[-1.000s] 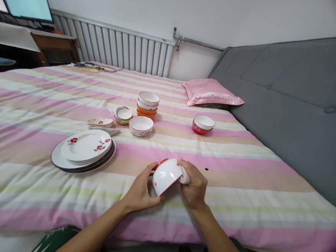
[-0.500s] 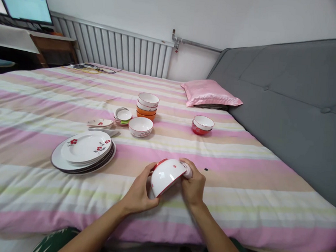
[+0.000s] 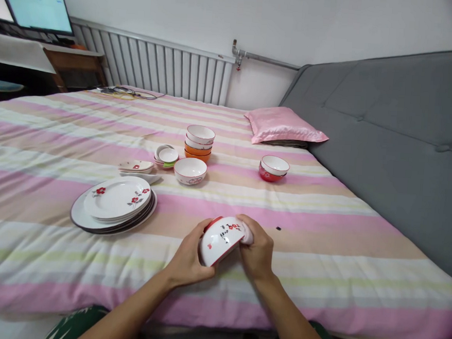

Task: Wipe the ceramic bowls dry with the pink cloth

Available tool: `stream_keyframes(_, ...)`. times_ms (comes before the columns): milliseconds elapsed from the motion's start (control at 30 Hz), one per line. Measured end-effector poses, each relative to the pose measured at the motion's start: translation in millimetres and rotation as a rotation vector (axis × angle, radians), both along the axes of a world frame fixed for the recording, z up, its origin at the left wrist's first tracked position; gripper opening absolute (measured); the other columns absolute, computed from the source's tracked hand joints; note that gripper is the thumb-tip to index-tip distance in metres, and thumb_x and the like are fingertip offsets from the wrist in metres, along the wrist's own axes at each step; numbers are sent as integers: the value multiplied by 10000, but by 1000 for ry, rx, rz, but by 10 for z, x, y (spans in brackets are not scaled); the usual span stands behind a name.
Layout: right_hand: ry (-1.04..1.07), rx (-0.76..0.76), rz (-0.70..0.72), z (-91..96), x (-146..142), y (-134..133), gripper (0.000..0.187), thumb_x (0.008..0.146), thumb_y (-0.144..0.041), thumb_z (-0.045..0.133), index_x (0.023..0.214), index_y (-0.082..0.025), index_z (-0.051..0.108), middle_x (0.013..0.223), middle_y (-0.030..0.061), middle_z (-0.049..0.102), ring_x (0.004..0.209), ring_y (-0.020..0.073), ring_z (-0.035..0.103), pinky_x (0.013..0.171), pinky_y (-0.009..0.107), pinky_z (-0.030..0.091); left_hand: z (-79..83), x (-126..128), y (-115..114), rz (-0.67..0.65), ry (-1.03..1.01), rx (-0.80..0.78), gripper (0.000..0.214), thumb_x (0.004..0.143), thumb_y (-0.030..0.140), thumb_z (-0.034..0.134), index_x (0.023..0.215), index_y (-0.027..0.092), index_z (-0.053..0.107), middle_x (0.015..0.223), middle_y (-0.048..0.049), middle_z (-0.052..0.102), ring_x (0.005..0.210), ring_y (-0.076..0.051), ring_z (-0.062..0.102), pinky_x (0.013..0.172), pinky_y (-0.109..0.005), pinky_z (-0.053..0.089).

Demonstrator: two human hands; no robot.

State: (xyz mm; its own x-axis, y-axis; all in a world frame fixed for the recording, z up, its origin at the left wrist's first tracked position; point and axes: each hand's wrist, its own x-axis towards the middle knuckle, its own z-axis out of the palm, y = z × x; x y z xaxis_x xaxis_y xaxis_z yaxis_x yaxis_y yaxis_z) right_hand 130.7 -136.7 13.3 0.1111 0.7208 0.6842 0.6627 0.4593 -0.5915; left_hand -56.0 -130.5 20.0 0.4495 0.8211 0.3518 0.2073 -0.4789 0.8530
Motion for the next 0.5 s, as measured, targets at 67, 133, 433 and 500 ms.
stream_keyframes(67, 127, -154, 16, -36, 30, 35, 385, 700, -113, 523, 1048, -220, 648, 962, 33, 729, 863, 211, 694, 768, 311, 552, 3, -2, 4, 3, 6, 0, 832, 532, 99, 614, 1316, 200, 355, 1309, -109, 504, 1186, -311, 498, 1019, -460, 407)
stream_keyframes(133, 213, -274, 44, -57, 45, 53, 360, 701, -144, 551, 1041, -218, 644, 940, 27, 731, 846, 217, 690, 758, 312, 544, -9, -10, 13, 2, 12, 5, 836, 534, 93, 616, 1319, 203, 352, 1310, -105, 498, 1186, -305, 494, 1020, -453, 403)
stream_keyframes(433, 212, -226, -62, -41, -35, -10, 263, 745, -173, 556, 983, -219, 657, 882, 23, 738, 794, 220, 697, 700, 297, 536, -38, -39, 12, -35, -21, 33, 842, 558, 102, 618, 1341, 186, 318, 1348, -131, 460, 1217, -309, 471, 1031, -465, 388)
stream_keyframes(500, 63, -10, -118, -21, -41, -57, 277, 763, -146, 546, 1007, -214, 657, 915, 41, 736, 831, 222, 700, 732, 300, 536, -42, -31, -6, -48, -18, 59, 861, 583, 126, 648, 1362, 190, 288, 1385, -140, 427, 1249, -312, 443, 1052, -474, 368)
